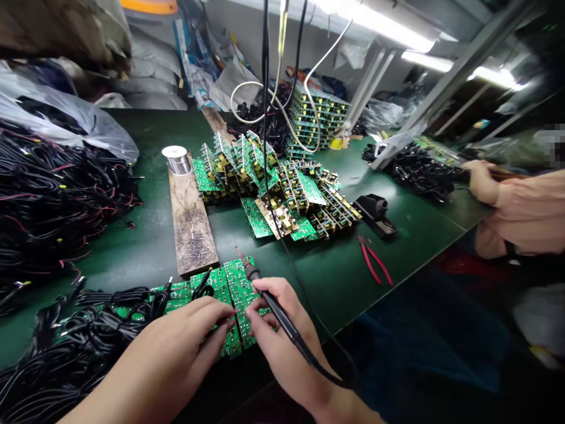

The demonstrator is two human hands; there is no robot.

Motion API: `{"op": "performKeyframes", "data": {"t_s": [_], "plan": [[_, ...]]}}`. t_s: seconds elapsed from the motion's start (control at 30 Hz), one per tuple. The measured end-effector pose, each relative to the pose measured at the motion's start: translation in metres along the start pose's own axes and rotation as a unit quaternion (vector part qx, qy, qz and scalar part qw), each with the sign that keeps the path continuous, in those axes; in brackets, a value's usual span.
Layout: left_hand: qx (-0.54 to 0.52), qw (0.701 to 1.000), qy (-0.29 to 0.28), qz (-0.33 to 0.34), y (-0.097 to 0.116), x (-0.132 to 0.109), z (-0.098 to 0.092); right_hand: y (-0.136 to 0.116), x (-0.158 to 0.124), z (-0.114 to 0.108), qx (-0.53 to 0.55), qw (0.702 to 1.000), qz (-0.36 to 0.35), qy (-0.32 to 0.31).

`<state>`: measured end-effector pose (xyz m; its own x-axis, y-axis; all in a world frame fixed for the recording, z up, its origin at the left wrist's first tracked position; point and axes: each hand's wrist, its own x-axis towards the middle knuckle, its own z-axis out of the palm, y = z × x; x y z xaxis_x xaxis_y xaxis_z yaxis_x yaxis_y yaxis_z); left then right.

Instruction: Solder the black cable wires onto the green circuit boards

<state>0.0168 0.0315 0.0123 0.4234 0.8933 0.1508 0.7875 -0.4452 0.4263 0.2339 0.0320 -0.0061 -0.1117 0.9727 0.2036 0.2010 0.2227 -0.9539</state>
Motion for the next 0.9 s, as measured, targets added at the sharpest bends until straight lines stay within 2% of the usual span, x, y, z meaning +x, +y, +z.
{"op": "performKeyframes", "data": {"t_s": [0.1, 0.17, 0.23, 0.3, 0.37, 0.57, 0.73, 0.9], "plan": [[-0.09, 0.983, -0.049, -0.149, 0.0, 0.01, -0.008, -0.001, -0.001, 0.0, 0.019, 1.0, 0.014, -0.014], [-0.121, 0.965, -0.092, -0.216, 0.003, 0.018, -0.015, -0.002, -0.002, 0.0, 0.041, 0.999, 0.021, -0.023], [-0.153, 0.949, -0.155, -0.228, 0.005, 0.025, -0.021, -0.002, -0.003, 0.001, 0.067, 0.997, 0.026, -0.031], [-0.185, 0.933, -0.225, -0.212, 0.007, 0.029, -0.026, -0.001, -0.004, 0.002, 0.08, 0.996, 0.028, -0.032], [-0.201, 0.922, -0.266, -0.198, 0.008, 0.029, -0.027, 0.002, -0.004, 0.002, 0.075, 0.997, 0.024, -0.024], [-0.179, 0.93, -0.224, -0.232, 0.008, 0.026, -0.018, 0.008, -0.013, 0.0, 0.038, 0.999, 0.009, 0.033], [-0.174, 0.931, -0.215, -0.24, 0.009, 0.027, -0.015, 0.007, -0.022, 0.008, 0.019, 0.999, -0.049, 0.015], [-0.177, 0.932, -0.216, -0.233, 0.009, 0.026, -0.014, 0.008, -0.018, 0.013, -0.085, 0.991, -0.092, 0.046]]}}
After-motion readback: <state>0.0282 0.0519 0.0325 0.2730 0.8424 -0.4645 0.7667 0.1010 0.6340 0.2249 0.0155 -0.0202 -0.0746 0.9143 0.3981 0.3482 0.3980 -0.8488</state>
